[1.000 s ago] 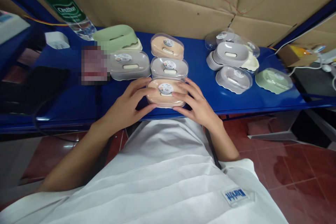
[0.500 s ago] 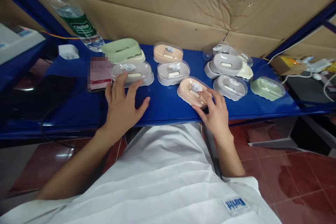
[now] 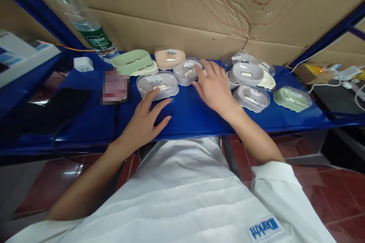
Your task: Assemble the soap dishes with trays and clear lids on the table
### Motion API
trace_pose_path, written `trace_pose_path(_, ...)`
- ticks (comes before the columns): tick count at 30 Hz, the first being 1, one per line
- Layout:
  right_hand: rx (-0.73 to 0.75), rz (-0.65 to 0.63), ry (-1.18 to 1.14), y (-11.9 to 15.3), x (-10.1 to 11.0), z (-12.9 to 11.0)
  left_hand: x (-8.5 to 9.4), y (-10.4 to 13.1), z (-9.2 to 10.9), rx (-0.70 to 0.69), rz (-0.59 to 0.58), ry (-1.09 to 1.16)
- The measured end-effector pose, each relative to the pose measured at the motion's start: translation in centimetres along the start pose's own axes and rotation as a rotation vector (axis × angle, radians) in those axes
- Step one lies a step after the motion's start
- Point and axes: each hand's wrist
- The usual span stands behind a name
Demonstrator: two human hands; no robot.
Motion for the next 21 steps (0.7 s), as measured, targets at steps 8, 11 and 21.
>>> trace_pose_path(8,0.463,-0.319,-0.181,-14.9,-2.5,-12.8,0.3,0.2,0.3,-0.110,-0.034,0.042)
trace_pose_path(11,0.404,-0.383,-0.157,-18.2,-4.7,-14.6,0.4,0.2,0.3,-0.135,-0.060,0.048)
trace_pose_path(21,0.374,-0.277,-0.138,-19.8,-6.2,-13.7,0.5,0.1,0.3,-0.116,-0.096,0.080)
Point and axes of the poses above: each hand's wrist, its own y-axis away from the middle knuckle, its own x-axis out of the back of the hand, z = x × y, and after that the axes turned 5 degrees about -x, right-handed
